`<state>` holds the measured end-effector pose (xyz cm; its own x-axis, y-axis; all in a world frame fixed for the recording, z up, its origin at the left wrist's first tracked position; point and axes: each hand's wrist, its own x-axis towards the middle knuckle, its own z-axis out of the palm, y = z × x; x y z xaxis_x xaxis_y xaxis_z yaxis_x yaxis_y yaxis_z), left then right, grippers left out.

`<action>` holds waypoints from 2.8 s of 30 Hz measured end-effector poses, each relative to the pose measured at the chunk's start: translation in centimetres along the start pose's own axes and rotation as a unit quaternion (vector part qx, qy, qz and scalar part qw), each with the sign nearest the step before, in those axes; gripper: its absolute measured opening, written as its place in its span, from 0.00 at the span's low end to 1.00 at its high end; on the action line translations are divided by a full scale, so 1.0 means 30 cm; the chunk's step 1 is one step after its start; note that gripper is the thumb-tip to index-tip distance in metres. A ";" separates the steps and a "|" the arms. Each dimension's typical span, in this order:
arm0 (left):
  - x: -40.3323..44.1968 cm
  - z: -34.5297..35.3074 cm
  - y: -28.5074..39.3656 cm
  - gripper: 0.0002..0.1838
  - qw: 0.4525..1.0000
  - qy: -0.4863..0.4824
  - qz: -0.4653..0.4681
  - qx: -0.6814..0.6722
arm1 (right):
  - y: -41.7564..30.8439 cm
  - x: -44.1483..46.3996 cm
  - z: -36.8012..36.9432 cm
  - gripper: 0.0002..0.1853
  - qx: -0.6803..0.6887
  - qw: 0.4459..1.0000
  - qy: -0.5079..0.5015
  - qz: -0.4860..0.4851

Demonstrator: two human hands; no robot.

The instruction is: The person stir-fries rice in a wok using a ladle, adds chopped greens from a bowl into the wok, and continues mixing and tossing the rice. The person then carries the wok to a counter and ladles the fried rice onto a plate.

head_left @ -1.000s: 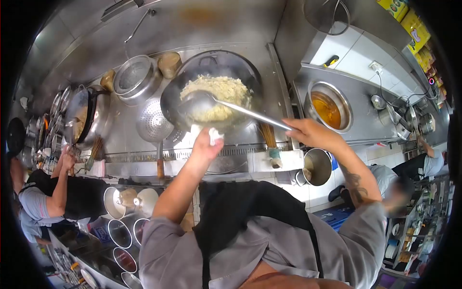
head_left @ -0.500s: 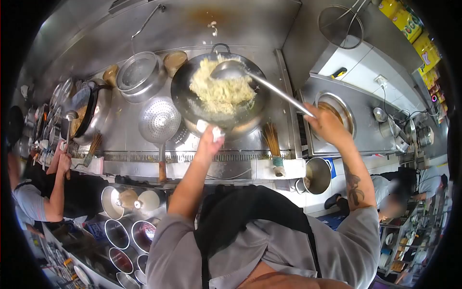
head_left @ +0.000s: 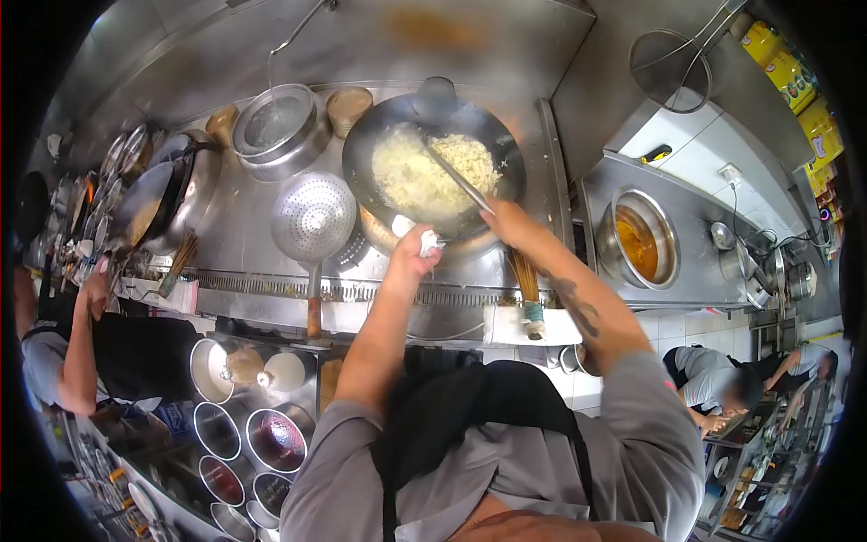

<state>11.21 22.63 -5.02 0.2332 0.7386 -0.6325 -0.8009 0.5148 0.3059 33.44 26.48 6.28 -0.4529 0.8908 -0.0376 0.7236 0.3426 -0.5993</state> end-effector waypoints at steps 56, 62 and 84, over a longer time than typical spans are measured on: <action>-0.021 0.054 -0.040 0.03 0.999 0.031 0.013 -0.010 | 0.018 -0.173 0.065 0.18 0.471 0.859 0.014 0.200; 0.001 -0.011 -0.086 0.03 0.896 -0.056 0.341 0.280 | 0.026 -0.326 -0.239 0.19 -0.091 0.985 -0.117 0.087; -0.348 0.128 -0.145 0.20 0.995 -0.021 0.081 -0.054 | -0.315 -0.619 -0.522 0.21 -0.182 0.976 -0.122 -0.002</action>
<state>14.38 14.34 2.98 0.1178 0.8266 -0.5504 -0.8841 0.3397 0.3209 43.18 11.37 25.15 -0.5351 0.8065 -0.2513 0.8382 0.4696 -0.2773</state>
